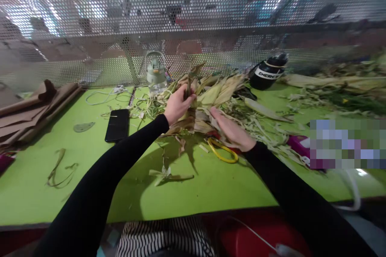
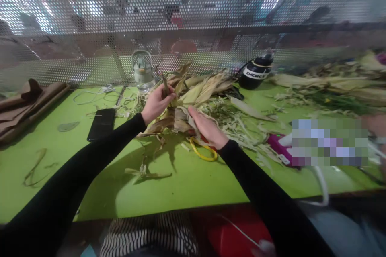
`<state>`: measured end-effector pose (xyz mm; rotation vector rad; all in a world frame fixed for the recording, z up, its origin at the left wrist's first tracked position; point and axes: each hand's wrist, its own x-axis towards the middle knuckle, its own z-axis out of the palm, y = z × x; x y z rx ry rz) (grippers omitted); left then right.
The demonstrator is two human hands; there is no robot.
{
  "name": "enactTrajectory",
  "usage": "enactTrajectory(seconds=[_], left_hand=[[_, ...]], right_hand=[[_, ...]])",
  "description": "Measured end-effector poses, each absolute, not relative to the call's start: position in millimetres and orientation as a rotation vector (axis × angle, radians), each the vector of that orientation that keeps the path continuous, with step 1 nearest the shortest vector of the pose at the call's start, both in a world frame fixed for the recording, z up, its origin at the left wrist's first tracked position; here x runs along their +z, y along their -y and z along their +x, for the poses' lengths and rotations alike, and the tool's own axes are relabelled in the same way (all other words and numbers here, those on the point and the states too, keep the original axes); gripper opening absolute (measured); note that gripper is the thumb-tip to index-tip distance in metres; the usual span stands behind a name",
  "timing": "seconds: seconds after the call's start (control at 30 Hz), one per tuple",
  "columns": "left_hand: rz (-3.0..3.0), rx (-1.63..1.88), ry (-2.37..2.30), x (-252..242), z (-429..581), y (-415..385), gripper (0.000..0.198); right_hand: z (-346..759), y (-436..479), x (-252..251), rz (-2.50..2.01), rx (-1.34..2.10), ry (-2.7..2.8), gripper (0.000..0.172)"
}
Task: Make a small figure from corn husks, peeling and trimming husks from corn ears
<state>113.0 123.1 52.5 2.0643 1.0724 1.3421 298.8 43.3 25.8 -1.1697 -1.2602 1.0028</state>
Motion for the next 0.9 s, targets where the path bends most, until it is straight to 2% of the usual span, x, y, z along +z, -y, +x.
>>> enactTrajectory(seconds=[0.1,0.17,0.2,0.3,0.33,0.37,0.4,0.53,0.6,0.77,0.9], left_hand=[[2.092,1.205,-1.129,40.2,113.5,-126.9,0.005],[2.101,1.133,-1.111,31.9,111.0,-125.6,0.014],[2.111,1.107,-1.086,28.3,109.0,-124.4,0.025],[2.239,1.030,-0.970,18.6,101.0,-119.1,0.077],[2.309,1.008,-0.941,15.2,98.2,-116.9,0.087],[2.380,0.994,-0.924,11.6,95.6,-114.6,0.089],[2.440,0.997,-0.923,7.8,93.1,-112.2,0.082],[2.468,1.168,-0.901,-7.6,84.1,-102.7,0.030],[2.424,1.249,-0.882,-12.7,79.2,-98.7,0.015],[2.527,1.194,-0.772,-15.2,67.6,-89.8,0.005],[2.729,0.988,-0.677,-16.1,61.3,-84.6,0.019]], right_hand=[[301.0,-38.4,33.5,-1.412,0.921,1.491,0.033],[300.3,-37.3,35.4,-1.485,0.836,1.579,0.038],[299.2,-37.8,35.9,-1.503,0.785,1.610,0.038],[292.5,-41.7,37.3,-1.505,0.628,1.646,0.032],[289.1,-42.8,37.9,-1.493,0.581,1.647,0.031],[285.1,-43.4,38.3,-1.476,0.540,1.647,0.030],[280.7,-43.1,38.6,-1.452,0.507,1.646,0.030],[267.9,-34.5,35.6,-1.341,0.465,1.631,0.030],[269.5,-30.0,30.7,-1.325,0.485,1.577,0.029],[291.2,-34.8,12.2,-1.346,0.639,1.303,0.036],[301.9,-41.6,6.7,-1.317,0.796,1.098,0.043]])
